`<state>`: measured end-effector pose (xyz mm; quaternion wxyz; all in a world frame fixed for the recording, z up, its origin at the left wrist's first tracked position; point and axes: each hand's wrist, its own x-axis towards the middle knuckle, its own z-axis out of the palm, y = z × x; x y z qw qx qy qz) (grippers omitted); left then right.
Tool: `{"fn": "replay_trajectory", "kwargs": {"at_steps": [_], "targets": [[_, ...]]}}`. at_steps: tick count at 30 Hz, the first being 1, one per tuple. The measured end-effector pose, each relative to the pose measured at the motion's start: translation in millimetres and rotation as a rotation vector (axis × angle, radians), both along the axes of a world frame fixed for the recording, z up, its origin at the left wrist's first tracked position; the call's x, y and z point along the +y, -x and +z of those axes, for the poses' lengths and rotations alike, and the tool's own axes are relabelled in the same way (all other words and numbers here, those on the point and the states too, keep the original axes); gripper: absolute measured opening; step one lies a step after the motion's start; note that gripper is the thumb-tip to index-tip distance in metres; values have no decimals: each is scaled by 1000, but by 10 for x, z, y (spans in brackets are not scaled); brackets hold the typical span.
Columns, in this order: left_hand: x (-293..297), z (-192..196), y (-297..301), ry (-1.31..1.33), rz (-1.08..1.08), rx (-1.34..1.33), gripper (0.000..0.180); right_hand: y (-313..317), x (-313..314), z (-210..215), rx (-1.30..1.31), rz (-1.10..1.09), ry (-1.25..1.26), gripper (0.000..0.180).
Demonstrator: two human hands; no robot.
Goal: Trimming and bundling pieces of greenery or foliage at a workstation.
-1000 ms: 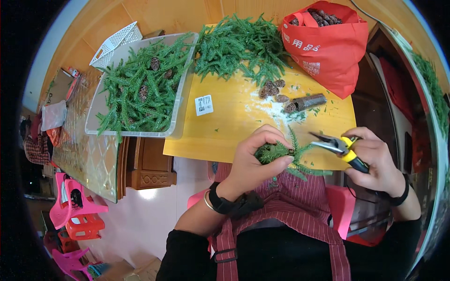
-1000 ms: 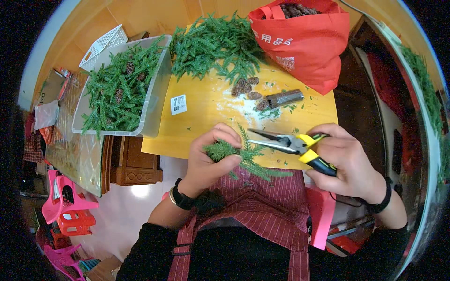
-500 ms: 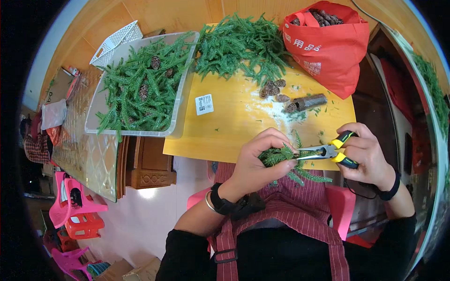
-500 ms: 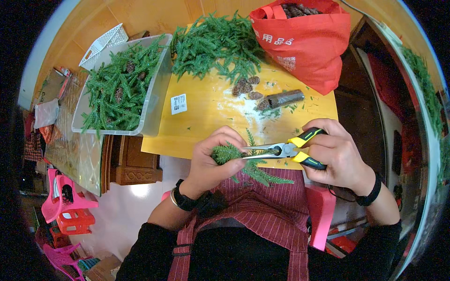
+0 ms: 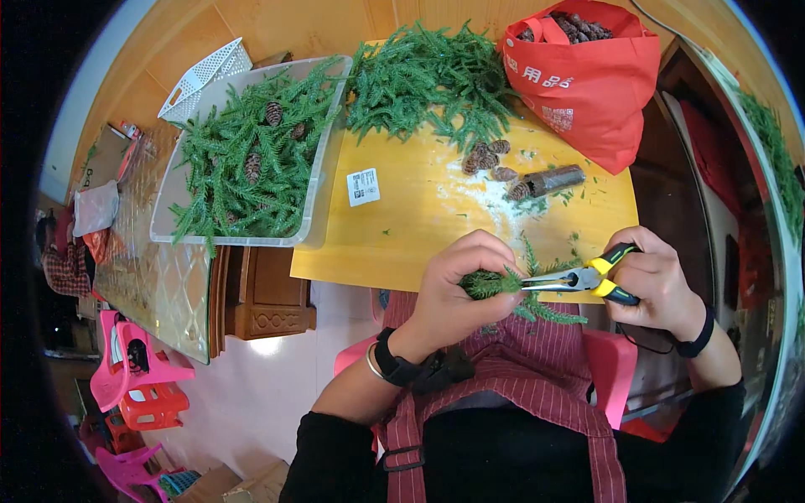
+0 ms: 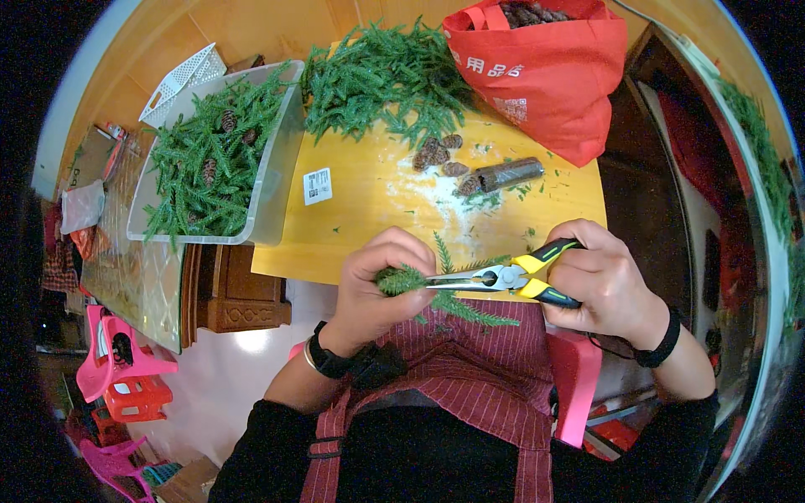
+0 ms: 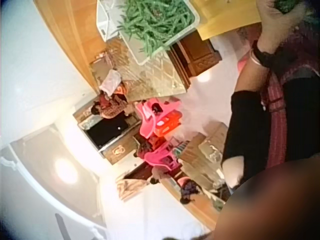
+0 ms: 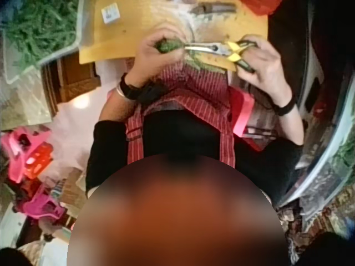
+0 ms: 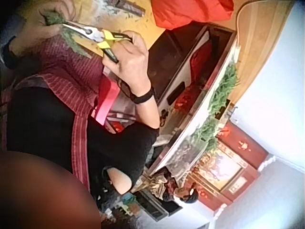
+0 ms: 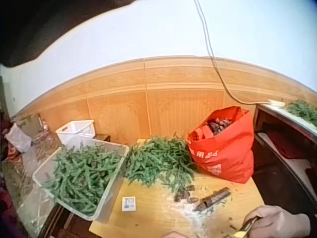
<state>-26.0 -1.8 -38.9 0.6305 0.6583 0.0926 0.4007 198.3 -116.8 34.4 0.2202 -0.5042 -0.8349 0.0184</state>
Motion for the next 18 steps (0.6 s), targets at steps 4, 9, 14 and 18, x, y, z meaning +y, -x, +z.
{"fn": "replay_trajectory", "kwargs": {"at_steps": [4,9,14,18], "targets": [[13,5,1,-56,-6,-31,14,-18,-27,-1,-9,9,3,13],[15,1,-10,-70,11,-31,15,7,-49,-34,35,-27,46,12],[-6,20,4,-112,79,-2,16,60,-53,-21,92,-46,51,11],[-8,6,13,-120,95,17,16,58,-36,-32,59,-33,31,10]]}}
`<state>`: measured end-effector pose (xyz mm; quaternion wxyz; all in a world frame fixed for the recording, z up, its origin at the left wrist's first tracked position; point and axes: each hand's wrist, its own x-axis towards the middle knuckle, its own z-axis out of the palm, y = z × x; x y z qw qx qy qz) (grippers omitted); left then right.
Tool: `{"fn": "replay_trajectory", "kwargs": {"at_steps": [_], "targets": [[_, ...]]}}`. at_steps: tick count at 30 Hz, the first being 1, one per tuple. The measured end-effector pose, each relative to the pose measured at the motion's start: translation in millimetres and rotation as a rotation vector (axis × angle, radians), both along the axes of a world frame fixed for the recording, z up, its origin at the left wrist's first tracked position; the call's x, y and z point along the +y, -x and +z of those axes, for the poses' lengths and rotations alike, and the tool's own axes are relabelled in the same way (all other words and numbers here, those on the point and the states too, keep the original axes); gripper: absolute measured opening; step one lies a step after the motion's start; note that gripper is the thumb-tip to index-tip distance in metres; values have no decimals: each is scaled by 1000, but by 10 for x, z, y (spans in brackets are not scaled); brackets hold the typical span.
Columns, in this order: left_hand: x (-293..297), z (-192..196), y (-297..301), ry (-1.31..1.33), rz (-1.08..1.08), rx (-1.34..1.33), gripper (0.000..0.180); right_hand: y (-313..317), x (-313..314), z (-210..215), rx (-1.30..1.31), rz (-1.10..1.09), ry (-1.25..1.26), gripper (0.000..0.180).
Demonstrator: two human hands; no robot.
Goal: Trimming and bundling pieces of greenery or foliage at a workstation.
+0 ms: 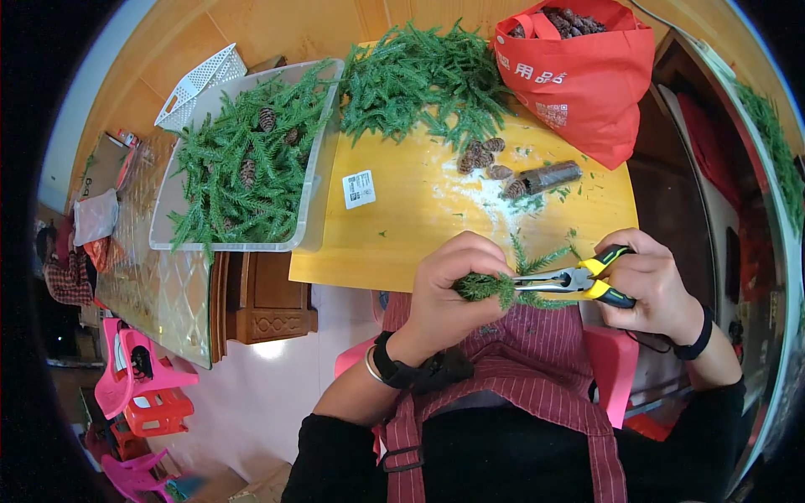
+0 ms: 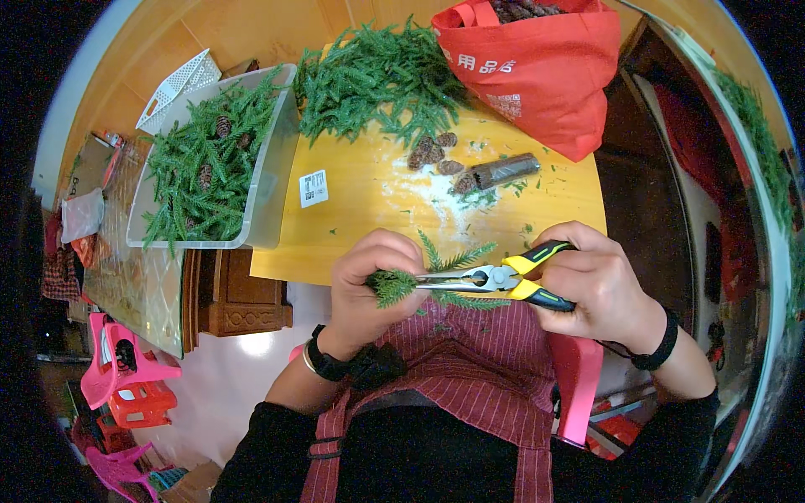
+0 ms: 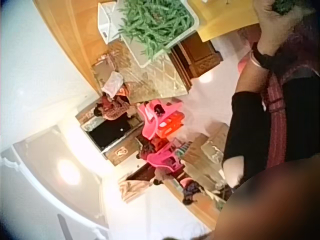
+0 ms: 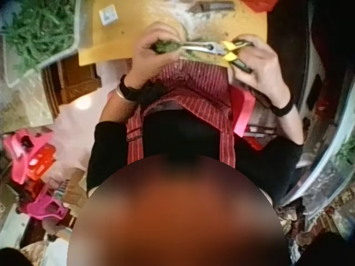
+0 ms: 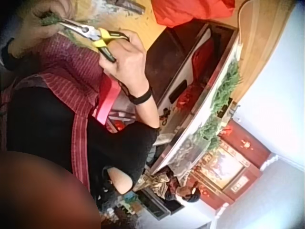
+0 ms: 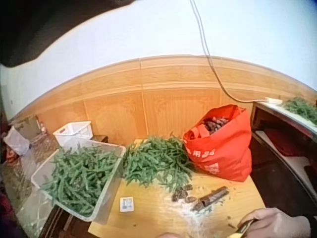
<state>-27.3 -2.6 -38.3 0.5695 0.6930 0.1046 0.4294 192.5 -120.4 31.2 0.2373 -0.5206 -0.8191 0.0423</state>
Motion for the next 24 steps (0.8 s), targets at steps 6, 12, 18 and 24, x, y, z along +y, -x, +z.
{"fn": "replay_trajectory", "kwargs": {"at_steps": [6,12,18,24], "targets": [[-5,8,-9,-14,27,15,16,-18,-14,1,-47,-7,-8,13],[-1,0,-10,-28,24,18,16,-36,-20,7,-101,5,-21,15],[11,-22,-24,-22,-8,26,16,-54,-81,-27,-130,-13,-24,18],[34,-55,-41,-9,-17,-14,19,-45,-39,-19,15,-57,-32,12]]}}
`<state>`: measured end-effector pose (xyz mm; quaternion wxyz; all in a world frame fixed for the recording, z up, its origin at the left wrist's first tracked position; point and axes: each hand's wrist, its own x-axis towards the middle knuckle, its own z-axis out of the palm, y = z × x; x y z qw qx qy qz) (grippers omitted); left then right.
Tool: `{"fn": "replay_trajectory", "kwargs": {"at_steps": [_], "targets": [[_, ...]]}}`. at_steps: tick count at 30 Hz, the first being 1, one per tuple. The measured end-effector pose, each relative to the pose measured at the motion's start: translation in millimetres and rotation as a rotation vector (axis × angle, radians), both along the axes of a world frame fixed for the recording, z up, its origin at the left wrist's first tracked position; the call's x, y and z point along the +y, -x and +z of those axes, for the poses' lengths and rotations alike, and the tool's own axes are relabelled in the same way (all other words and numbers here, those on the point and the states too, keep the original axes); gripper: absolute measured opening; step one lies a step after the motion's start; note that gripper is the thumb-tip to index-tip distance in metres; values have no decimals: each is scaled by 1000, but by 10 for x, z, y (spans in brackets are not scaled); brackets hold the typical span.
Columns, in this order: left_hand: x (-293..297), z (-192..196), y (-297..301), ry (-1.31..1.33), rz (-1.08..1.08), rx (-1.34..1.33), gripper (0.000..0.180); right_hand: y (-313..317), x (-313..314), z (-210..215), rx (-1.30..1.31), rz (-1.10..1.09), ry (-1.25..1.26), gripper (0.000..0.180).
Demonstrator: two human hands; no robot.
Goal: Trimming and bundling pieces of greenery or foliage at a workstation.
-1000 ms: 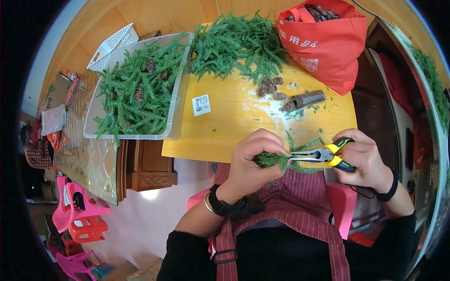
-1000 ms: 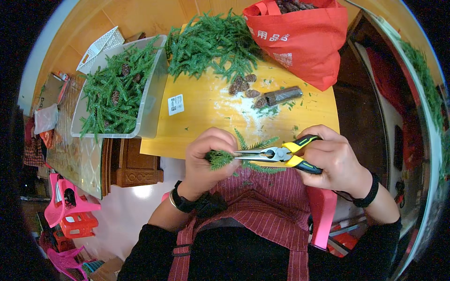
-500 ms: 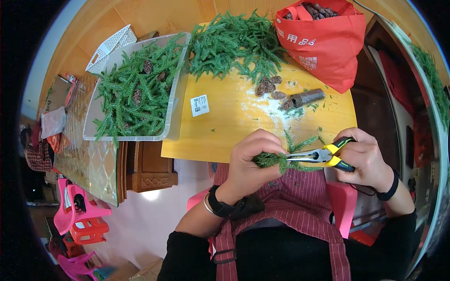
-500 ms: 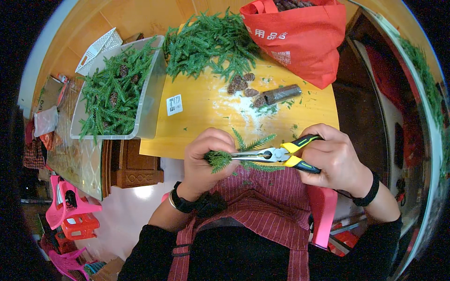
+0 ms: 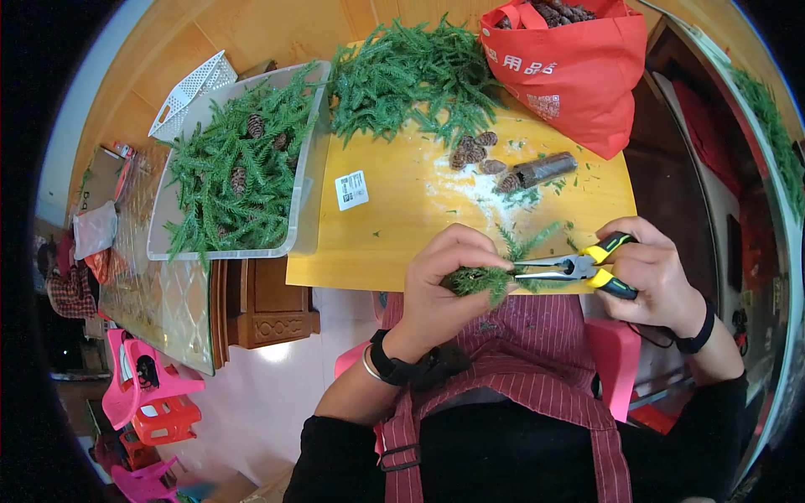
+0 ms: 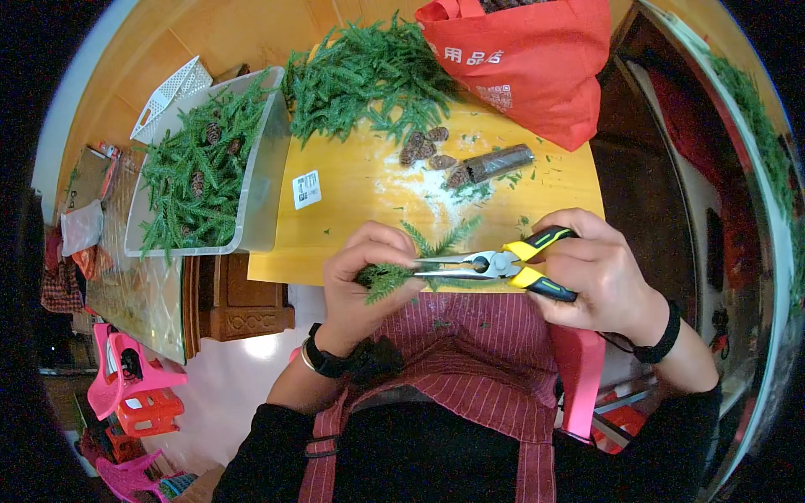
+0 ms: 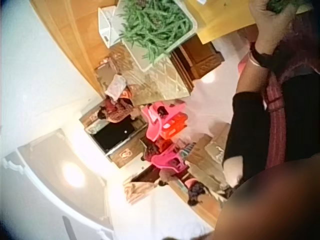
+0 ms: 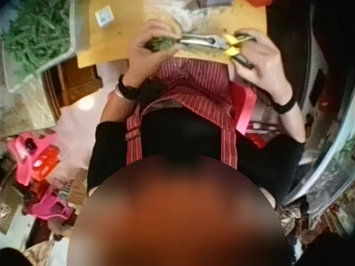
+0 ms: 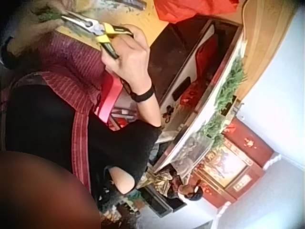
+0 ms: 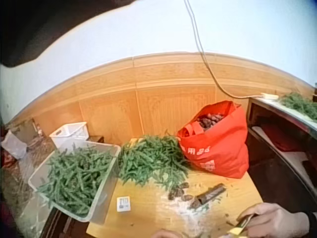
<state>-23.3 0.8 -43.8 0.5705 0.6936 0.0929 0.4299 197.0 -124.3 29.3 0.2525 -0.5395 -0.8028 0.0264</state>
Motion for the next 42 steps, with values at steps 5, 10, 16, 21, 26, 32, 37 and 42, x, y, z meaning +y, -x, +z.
{"fn": "replay_trajectory", "kwargs": {"at_steps": [5,10,16,21,26,32,37,42], "targets": [[-22,-30,25,-36,69,-12,24,-21,-19,50,-89,-1,-34,14],[-15,67,-2,-257,165,-84,31,-6,-21,50,-130,-3,-69,16],[-30,47,11,-237,155,-53,27,4,-2,86,-162,-6,-99,19],[-19,47,13,-231,133,-72,24,-16,15,90,-167,25,-111,19],[-22,43,13,-215,104,-70,23,-33,12,95,-184,36,-127,19],[-25,8,20,-103,17,-91,22,-26,44,111,-217,47,-150,20],[-16,2,7,-47,-20,-84,23,-63,35,108,-242,64,-184,22],[-10,-22,3,-32,-27,-69,23,-90,23,98,-259,98,-155,22]]}}
